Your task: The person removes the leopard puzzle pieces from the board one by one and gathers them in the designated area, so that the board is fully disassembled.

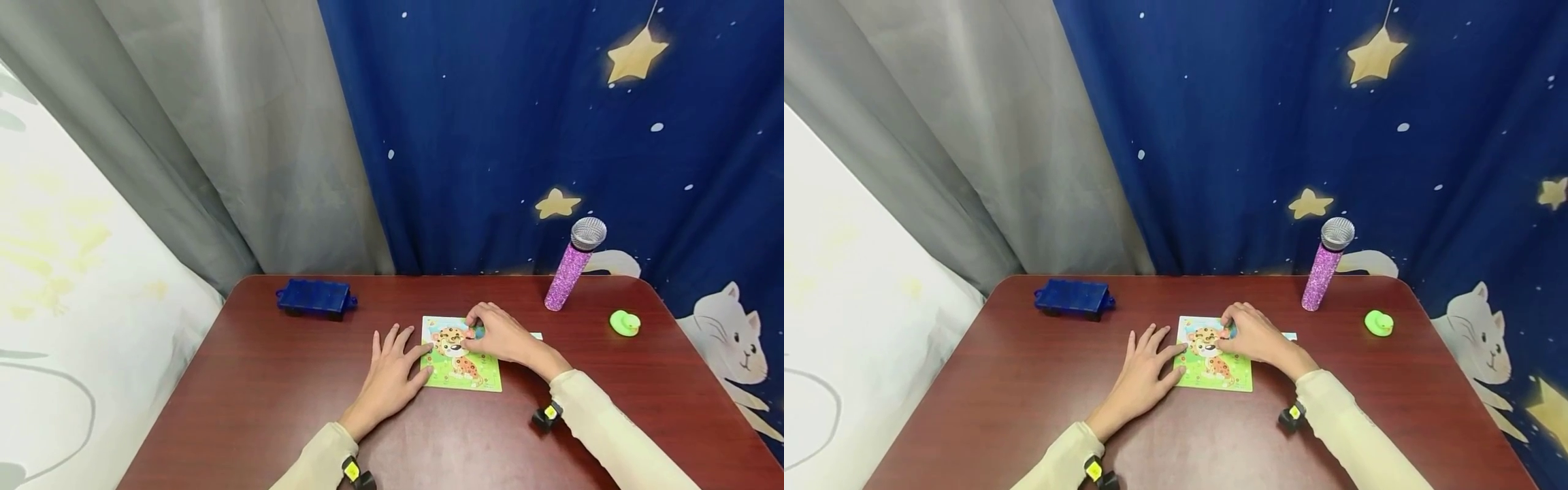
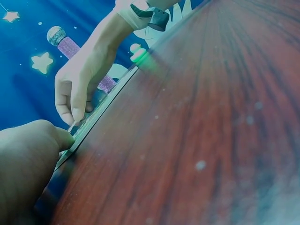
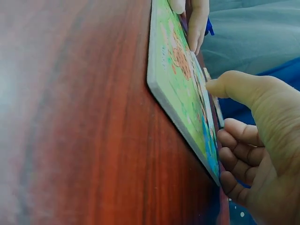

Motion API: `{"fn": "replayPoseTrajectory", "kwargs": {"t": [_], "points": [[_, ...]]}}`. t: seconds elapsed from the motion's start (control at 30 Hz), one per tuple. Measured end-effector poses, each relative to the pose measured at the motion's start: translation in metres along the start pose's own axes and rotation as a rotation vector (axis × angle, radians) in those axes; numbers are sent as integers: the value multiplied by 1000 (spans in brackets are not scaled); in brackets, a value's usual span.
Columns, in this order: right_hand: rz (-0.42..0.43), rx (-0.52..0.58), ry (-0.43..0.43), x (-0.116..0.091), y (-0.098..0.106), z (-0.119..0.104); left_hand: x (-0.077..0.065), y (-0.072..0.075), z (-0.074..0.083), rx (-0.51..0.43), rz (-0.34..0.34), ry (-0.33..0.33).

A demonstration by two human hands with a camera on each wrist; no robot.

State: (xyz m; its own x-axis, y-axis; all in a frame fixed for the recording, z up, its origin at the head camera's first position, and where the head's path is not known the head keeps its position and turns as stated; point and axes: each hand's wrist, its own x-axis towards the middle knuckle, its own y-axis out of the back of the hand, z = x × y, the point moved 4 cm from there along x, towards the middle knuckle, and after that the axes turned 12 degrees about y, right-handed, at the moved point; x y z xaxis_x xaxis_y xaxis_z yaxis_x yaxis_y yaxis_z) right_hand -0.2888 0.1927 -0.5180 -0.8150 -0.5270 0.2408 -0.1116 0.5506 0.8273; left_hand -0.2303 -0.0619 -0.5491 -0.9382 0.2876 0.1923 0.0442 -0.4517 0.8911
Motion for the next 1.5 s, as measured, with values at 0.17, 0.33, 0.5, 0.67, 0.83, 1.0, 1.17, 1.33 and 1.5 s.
{"fn": "replayPoseTrajectory", "kwargs": {"t": [0.17, 0.33, 0.5, 0.67, 0.83, 1.0, 1.17, 1.33, 1.5], "points": [[34, 10, 68, -8, 0, -5, -3, -3, 1, -6, 11, 11], [45, -8, 118, -13, -2, -8, -2, -3, 2, -2, 35, -3], [24, -12, 138, -9, -1, -11, 0, -1, 0, -2, 34, -22], [-27, -52, 155, -1, -2, -13, 2, 3, -4, 4, 24, -34], [-39, -63, 163, -7, -4, -14, -1, 4, -7, 15, 22, -36], [-8, -91, 146, -22, 11, -5, 0, 0, -1, 13, 27, -35], [36, -131, 139, -36, 24, 3, 0, -2, 1, -5, 20, -14], [79, -131, 106, -53, 38, 8, 2, -3, 3, -12, 25, -17], [119, -136, 80, -68, 47, 10, 1, -3, -1, -6, 22, -14]]}}
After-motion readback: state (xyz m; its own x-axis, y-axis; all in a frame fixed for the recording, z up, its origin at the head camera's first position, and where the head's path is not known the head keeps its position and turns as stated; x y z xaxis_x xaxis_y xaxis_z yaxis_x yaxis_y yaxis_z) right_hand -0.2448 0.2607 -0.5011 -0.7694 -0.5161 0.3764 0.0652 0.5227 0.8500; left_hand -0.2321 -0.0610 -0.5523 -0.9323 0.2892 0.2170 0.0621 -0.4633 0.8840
